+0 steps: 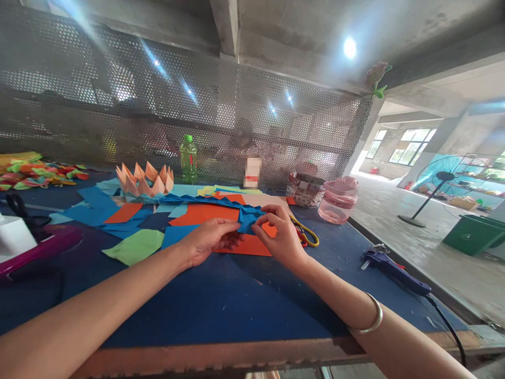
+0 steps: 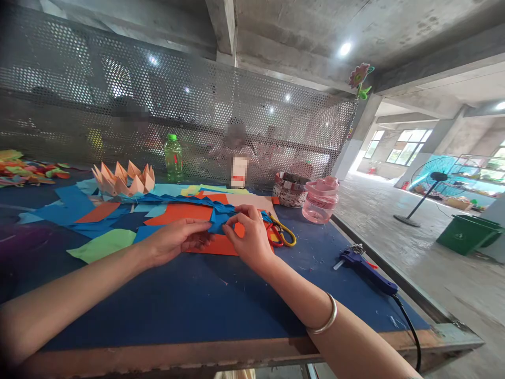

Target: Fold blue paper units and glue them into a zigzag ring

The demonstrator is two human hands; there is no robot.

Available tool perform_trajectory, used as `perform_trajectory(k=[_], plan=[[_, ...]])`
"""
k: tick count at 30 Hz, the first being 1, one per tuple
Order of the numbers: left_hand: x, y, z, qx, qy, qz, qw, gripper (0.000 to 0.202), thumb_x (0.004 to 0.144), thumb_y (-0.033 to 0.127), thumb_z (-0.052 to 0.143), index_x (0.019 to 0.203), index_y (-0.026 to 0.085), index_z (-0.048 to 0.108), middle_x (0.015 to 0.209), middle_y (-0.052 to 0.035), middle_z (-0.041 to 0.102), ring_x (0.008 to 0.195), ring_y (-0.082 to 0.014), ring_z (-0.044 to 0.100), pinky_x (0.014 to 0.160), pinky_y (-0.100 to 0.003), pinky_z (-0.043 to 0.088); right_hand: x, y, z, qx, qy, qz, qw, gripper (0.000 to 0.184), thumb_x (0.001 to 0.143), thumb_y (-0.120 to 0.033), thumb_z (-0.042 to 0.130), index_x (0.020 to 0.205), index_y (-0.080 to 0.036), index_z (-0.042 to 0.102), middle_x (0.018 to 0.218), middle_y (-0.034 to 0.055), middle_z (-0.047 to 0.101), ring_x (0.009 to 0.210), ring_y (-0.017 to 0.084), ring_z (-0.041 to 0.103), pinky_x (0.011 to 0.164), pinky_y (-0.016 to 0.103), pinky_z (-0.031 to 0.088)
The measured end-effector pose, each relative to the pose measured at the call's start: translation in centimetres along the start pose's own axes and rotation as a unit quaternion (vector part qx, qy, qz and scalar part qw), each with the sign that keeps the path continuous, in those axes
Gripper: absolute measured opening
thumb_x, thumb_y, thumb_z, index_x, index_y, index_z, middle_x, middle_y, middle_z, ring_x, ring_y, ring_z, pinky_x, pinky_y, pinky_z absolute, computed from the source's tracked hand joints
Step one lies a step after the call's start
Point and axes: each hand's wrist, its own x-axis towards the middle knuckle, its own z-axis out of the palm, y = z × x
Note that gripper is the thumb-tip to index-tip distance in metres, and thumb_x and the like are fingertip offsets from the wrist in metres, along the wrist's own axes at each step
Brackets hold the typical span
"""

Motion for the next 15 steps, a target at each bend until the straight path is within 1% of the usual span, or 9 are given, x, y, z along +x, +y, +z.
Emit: perform_trajectory(k=[4, 7, 9, 11, 13, 15], plan=[[-0.1, 0.0, 0.0, 0.006, -0.013, 0.007, 1.000, 0.028, 0.065, 0.042, 0.074, 0.070, 0.015, 0.071, 0.069, -0.0045, 0.070, 0.064, -0.0133, 0.058, 0.067, -0.026, 0.045, 0.0, -0.1, -0.1, 0.024, 0.010, 0.018, 0.999, 0.010, 0.080, -0.030, 0.061, 0.076, -0.021, 0.063, 0.112, 0.0089, 0.055, 0.109, 0.023, 0.051, 0.085, 0.038, 0.044], [-0.1, -0.2, 0.0, 0.023, -0.025, 0.022, 0.999, 0.030, 0.064, 0.044, 0.075, 0.067, 0.015, 0.071, 0.069, -0.0043, 0.069, 0.063, -0.0131, 0.058, 0.066, -0.026, 0.044, 0.0, 0.2, 0.2, 0.078, -0.005, 0.051, 0.996, 0.013, 0.081, -0.032, 0.058, 0.075, -0.021, 0.061, 0.109, 0.0085, 0.058, 0.111, 0.023, 0.051, 0.081, 0.034, 0.045], [0.0, -0.3, 0.0, 0.034, -0.027, 0.028, 0.999, 0.031, 0.064, 0.045, 0.075, 0.067, 0.015, 0.071, 0.068, -0.0043, 0.068, 0.063, -0.0134, 0.058, 0.065, -0.026, 0.044, 0.0, 0.5, 0.5, 0.117, -0.025, 0.069, 0.990, 0.016, 0.083, -0.034, 0.056, 0.076, -0.020, 0.059, 0.096, 0.0063, 0.062, 0.100, 0.021, 0.056, 0.078, 0.032, 0.046], [0.0, -0.3, 0.0, 0.042, -0.025, 0.030, 0.998, 0.030, 0.064, 0.045, 0.074, 0.067, 0.015, 0.071, 0.067, -0.0039, 0.067, 0.063, -0.0135, 0.058, 0.065, -0.026, 0.044, 0.0, 0.8, 0.8, 0.144, -0.041, 0.087, 0.985, 0.018, 0.084, -0.037, 0.054, 0.077, -0.020, 0.056, 0.082, 0.0030, 0.061, 0.081, 0.017, 0.058, 0.071, 0.029, 0.046], [0.1, -0.3, 0.0, 0.050, -0.023, 0.036, 0.998, 0.030, 0.065, 0.045, 0.074, 0.067, 0.015, 0.071, 0.065, -0.0036, 0.067, 0.062, -0.0135, 0.058, 0.065, -0.026, 0.044, -0.1, 0.8, 1.0, 0.163, -0.048, 0.105, 0.980, 0.020, 0.084, -0.038, 0.054, 0.077, -0.019, 0.054, 0.073, 0.0004, 0.058, 0.069, 0.014, 0.055, 0.064, 0.026, 0.044], [0.1, -0.3, 0.0, 0.059, -0.022, 0.046, 0.997, 0.029, 0.067, 0.045, 0.072, 0.066, 0.015, 0.071, 0.065, -0.0040, 0.067, 0.062, -0.0141, 0.058, 0.066, -0.027, 0.044, -0.1, 0.6, 1.1, 0.176, -0.044, 0.113, 0.977, 0.021, 0.084, -0.039, 0.054, 0.076, -0.020, 0.052, 0.071, -0.0007, 0.056, 0.065, 0.013, 0.052, 0.061, 0.025, 0.043]])
